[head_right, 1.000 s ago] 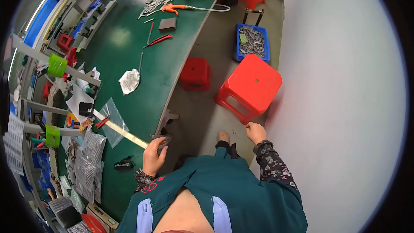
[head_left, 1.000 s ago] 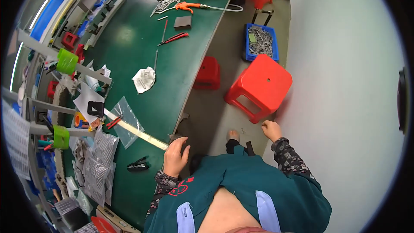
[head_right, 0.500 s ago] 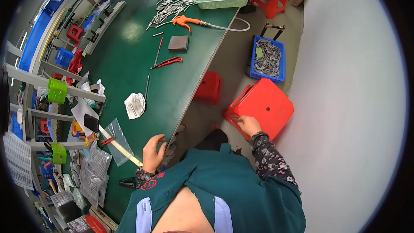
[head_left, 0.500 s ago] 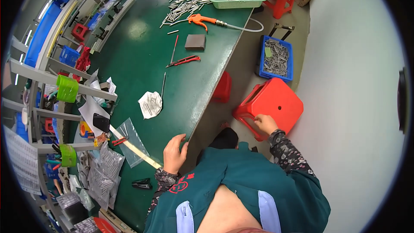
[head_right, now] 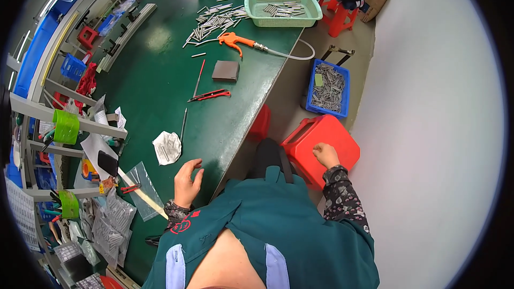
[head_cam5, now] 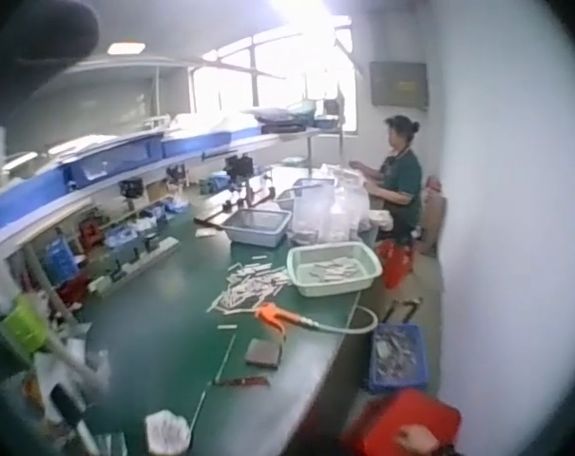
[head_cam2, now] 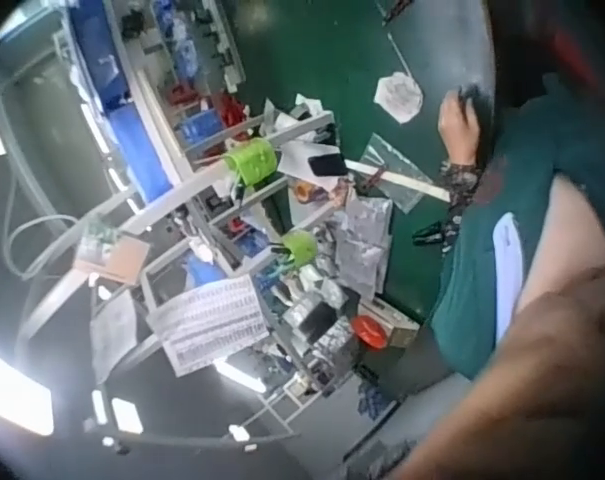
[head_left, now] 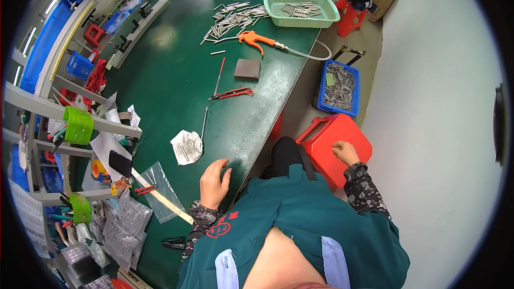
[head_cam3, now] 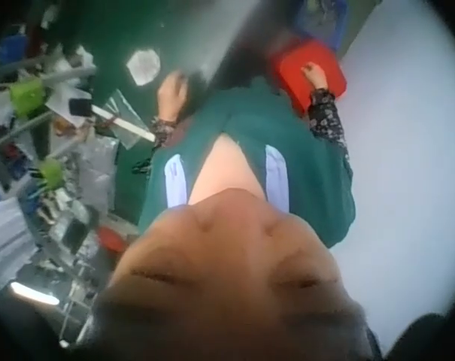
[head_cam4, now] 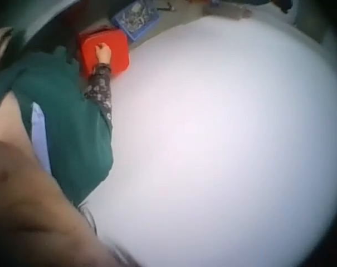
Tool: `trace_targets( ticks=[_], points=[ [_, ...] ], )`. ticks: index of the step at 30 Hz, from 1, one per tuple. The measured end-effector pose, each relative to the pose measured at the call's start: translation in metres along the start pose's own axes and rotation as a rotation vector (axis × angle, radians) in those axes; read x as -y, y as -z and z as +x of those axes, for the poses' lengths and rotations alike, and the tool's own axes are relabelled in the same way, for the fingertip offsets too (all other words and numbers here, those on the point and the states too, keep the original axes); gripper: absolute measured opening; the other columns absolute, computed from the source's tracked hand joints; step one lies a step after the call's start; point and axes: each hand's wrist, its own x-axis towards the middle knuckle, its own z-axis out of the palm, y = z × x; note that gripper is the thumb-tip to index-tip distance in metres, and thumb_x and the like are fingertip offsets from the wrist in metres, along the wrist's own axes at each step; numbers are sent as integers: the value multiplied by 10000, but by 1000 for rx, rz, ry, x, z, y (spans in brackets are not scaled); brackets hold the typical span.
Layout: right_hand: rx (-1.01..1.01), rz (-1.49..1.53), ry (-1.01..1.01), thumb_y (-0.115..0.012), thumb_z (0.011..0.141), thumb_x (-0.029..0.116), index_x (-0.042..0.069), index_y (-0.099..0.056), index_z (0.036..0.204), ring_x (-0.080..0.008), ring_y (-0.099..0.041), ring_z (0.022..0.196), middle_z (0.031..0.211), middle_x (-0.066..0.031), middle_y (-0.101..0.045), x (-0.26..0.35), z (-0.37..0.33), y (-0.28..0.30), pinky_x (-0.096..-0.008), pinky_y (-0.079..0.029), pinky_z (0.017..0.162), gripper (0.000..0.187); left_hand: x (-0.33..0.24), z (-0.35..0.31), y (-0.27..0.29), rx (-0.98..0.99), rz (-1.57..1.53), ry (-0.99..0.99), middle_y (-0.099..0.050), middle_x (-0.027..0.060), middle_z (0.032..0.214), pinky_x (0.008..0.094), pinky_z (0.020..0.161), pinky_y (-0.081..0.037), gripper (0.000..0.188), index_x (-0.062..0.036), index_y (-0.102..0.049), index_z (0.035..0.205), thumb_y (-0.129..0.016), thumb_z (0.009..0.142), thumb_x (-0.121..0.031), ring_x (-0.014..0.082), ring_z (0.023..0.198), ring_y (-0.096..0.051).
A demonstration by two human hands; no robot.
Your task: Weighing metal components on a digital scale and sealing them in plastic bags using a stapler.
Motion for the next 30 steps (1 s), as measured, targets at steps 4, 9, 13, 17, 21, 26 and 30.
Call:
trace_targets(
  ticks=[4, 9, 13, 17, 21, 26, 30],
  points=[
    [-210, -153, 388, -577, 731, 166, 30, -601, 846, -297, -596, 770, 789, -151, -616, 79, 39, 23, -368, -473, 678, 180, 0, 1, -1, -42, -2, 35, -588, 132, 861, 335, 671, -460, 237, -13, -552, 939, -599, 707, -12, 267, 774, -585],
    [-354, -157, 792, -548, 736, 132, 51, -584, 861, -304, -565, 773, 789, -131, -589, 214, 97, 31, -384, -451, 684, 153, 5, 11, -7, -67, -4, 105, -587, 133, 841, 340, 661, -459, 237, -16, -550, 932, -605, 702, -10, 269, 767, -585],
    [-420, -250, 847, -563, 722, 129, 51, -542, 900, -286, -529, 863, 867, -103, -558, 274, 158, 20, -381, -451, 719, 195, -6, 24, -13, -74, 49, 122, -588, 133, 834, 341, 661, -458, 237, -16, -549, 930, -606, 700, -10, 280, 765, -581],
    [-456, -420, 745, -557, 700, 78, 53, -523, 914, -279, -497, 920, 894, -98, -527, 293, 224, 4, -395, -449, 739, 219, -11, 28, -26, -92, 94, 235, -588, 139, 834, 338, 664, -463, 219, -12, -560, 923, -599, 708, -15, 281, 758, -583],
    [-289, -530, 593, -585, 664, 76, 55, -514, 943, -277, -497, 950, 932, -114, -529, 296, 261, -9, -410, -435, 770, 289, -23, 39, -36, -62, 114, 308, -590, 136, 851, 289, 663, -476, 225, 7, -560, 947, -585, 724, 11, 220, 746, -609],
    [-147, -502, 656, -546, 664, 62, 31, -502, 916, -327, -524, 893, 926, -167, -525, 302, 282, -12, -408, -442, 763, 259, -28, 58, -46, -80, 104, 385, -592, 135, 852, 287, 672, -475, 223, 7, -559, 952, -582, 730, 6, 220, 754, -609],
    [-83, -238, 582, -559, 663, 93, 17, -487, 938, -353, -539, 869, 873, -177, -537, 295, 281, 2, -409, -437, 772, 294, -31, 70, -53, -66, 99, 363, -592, 135, 860, 285, 677, -475, 221, 8, -558, 954, -581, 734, 4, 220, 760, -609]
  ],
)
